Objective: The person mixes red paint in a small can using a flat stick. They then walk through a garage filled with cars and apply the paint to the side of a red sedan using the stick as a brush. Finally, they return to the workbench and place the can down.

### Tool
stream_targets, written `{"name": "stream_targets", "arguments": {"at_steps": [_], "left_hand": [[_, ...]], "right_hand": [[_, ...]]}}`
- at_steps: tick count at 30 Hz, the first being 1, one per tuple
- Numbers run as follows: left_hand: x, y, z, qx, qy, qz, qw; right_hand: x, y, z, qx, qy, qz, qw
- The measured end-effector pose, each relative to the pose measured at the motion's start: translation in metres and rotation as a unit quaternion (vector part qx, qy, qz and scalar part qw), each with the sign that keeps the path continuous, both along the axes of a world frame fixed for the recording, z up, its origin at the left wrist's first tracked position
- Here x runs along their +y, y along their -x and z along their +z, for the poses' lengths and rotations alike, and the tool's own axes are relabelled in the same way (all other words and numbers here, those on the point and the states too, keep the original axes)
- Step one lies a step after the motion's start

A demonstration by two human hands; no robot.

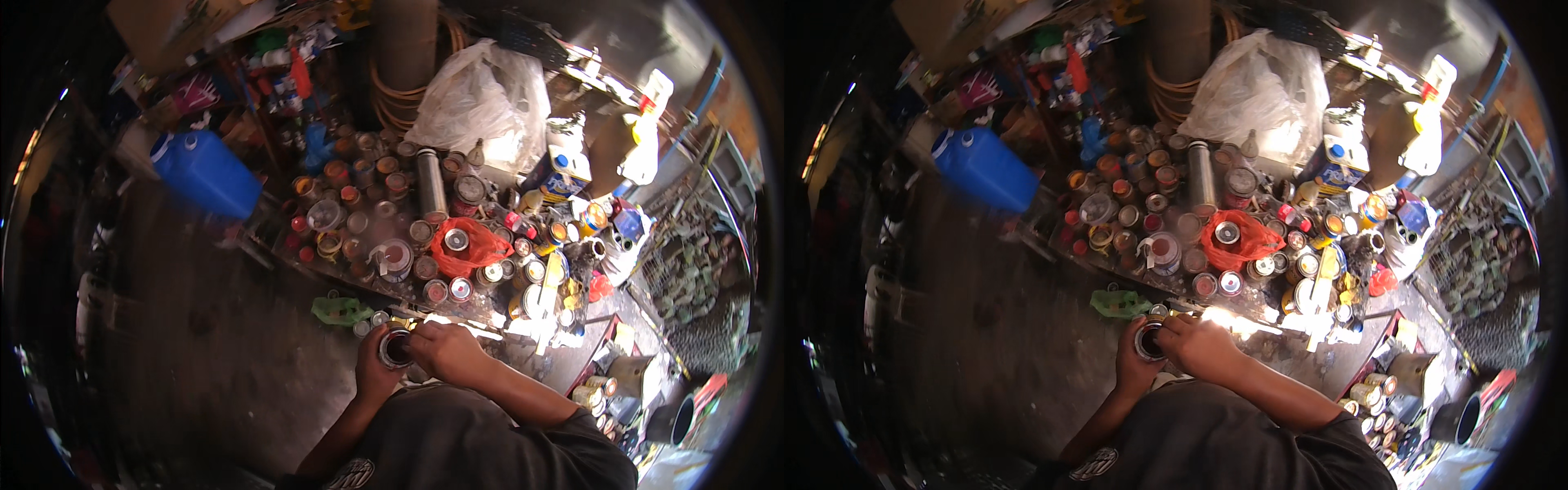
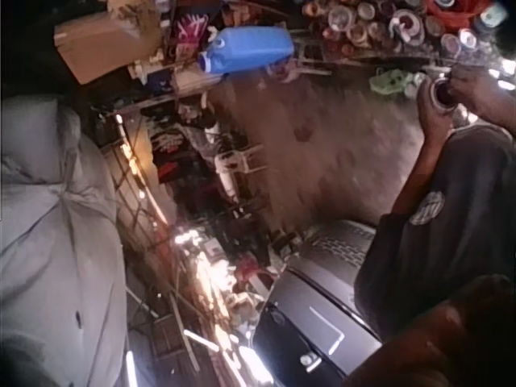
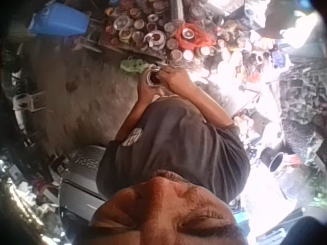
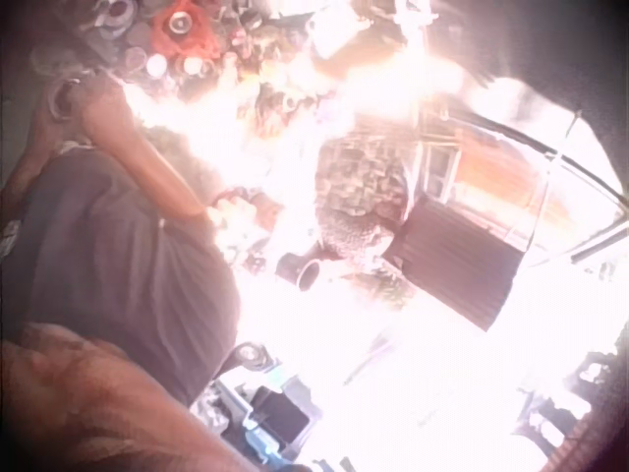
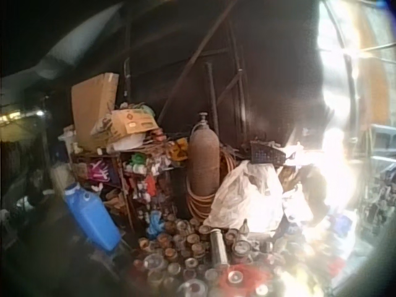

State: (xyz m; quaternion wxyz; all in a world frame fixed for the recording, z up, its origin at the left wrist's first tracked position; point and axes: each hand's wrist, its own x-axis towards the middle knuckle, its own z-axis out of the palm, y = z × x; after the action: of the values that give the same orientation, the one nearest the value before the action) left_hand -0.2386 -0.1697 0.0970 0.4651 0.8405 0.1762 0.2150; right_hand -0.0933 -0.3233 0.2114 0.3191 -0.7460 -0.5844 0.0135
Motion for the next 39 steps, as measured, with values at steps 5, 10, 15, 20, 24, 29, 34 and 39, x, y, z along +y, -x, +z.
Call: {"name": "stream_targets", "arguments": {"at_steps": [5, 10, 15, 20, 24, 29, 34, 39], "left_hand": [[-0.003, 0.011, 0.005, 0.038, -0.057, 0.093, 0.993], [-0.001, 0.039, 0.0, 0.037, -0.057, 0.182, 0.981], [0.019, 0.082, 0.0, 0.059, -0.032, 0.263, 0.962], [0.074, 0.124, -0.009, 0.021, -0.042, 0.34, 0.939], [0.146, 0.181, -0.02, 0.005, -0.055, 0.381, 0.923], [0.256, 0.292, 0.005, 0.05, 0.008, 0.445, 0.894], [0.338, 0.393, 0.016, 0.071, -0.009, 0.504, 0.861], [0.407, 0.468, 0.024, 0.073, -0.007, 0.565, 0.822]], "right_hand": [[0.01, -0.005, -0.019, 0.053, -0.005, 0.115, 0.992], [0.049, 0.004, -0.021, 0.056, -0.024, 0.131, 0.989], [0.1, 0.026, -0.02, 0.065, 0.019, 0.236, 0.969], [0.189, 0.072, -0.03, 0.041, 0.011, 0.337, 0.941], [0.284, 0.124, -0.021, 0.034, 0.024, 0.321, 0.946], [0.415, 0.24, 0.005, 0.109, 0.098, 0.414, 0.899], [0.541, 0.34, 0.015, 0.018, 0.07, 0.436, 0.897], [0.634, 0.423, 0.022, 0.066, 0.091, 0.56, 0.821]]}}
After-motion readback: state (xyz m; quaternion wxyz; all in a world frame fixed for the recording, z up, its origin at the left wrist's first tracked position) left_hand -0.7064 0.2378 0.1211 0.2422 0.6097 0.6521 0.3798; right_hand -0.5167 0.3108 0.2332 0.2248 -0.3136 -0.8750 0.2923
